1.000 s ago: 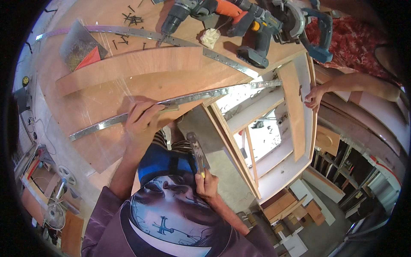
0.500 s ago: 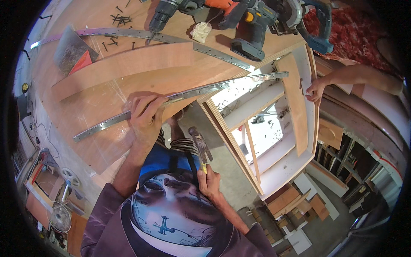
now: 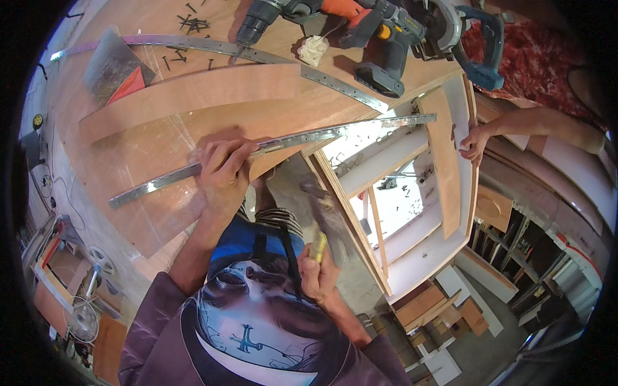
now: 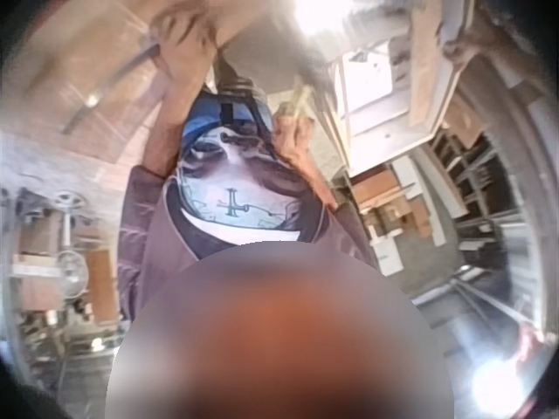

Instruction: The person hammers nails into a metal strip attached to a wooden frame using a hammer. They repeatedly position the strip, tap nails, and adjust the frame while another person assists by holding the frame steady.

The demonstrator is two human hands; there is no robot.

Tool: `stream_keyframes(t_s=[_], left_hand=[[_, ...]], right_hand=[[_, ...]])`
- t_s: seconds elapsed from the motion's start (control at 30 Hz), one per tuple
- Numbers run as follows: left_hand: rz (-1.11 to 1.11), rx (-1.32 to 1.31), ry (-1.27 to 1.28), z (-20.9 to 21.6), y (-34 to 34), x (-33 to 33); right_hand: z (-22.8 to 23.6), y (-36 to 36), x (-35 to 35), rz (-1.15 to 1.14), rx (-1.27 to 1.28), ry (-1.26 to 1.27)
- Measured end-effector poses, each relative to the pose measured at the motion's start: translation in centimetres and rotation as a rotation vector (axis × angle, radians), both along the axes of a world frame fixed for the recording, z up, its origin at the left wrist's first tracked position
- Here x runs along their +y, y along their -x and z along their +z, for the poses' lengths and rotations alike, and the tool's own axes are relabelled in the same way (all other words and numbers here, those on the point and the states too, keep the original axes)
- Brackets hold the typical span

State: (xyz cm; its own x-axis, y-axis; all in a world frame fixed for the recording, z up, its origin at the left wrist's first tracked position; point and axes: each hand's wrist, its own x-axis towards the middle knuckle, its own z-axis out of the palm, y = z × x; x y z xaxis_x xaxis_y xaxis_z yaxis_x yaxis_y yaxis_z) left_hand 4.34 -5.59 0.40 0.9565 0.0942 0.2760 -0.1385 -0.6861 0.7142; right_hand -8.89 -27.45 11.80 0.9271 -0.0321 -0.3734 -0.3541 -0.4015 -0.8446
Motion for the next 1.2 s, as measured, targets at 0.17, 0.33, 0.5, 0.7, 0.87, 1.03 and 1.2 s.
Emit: stream_keyframes(t_s=[0.17,0.33,0.5,0.7,0.87,1.03,1.2], left_hand=[[0.015,-0.005,-0.016,-0.2,0.1,-0.1],[0.009,-0.027,0.006,-0.1,0.0,-0.1],[0.004,-0.052,-0.02,0.1,-0.3,0.3],[-0.001,-0.066,0.084,0.2,0.6,1.2],[-0.004,-0.029,0.099,0.1,0.8,1.9],[0.006,-0.003,0.082,0.3,0.9,1.9],[0.003,-0.014,0.08,0.2,0.8,1.9]], right_hand=[[7.2,-3.6,0.1,-0.007,-0.337,-0.069],[1.7,-2.0,-0.1,-0.033,-0.662,0.047],[-5.3,0.7,0.0,0.008,0.1,0.144],[-5.2,6.8,-1.0,-0.018,0.069,0.066],[-6.4,8.0,-1.7,0.094,0.174,0.124],[-6.2,7.5,-1.3,0.063,0.249,0.066],[-5.7,5.3,-0.4,0.045,0.197,0.033]])
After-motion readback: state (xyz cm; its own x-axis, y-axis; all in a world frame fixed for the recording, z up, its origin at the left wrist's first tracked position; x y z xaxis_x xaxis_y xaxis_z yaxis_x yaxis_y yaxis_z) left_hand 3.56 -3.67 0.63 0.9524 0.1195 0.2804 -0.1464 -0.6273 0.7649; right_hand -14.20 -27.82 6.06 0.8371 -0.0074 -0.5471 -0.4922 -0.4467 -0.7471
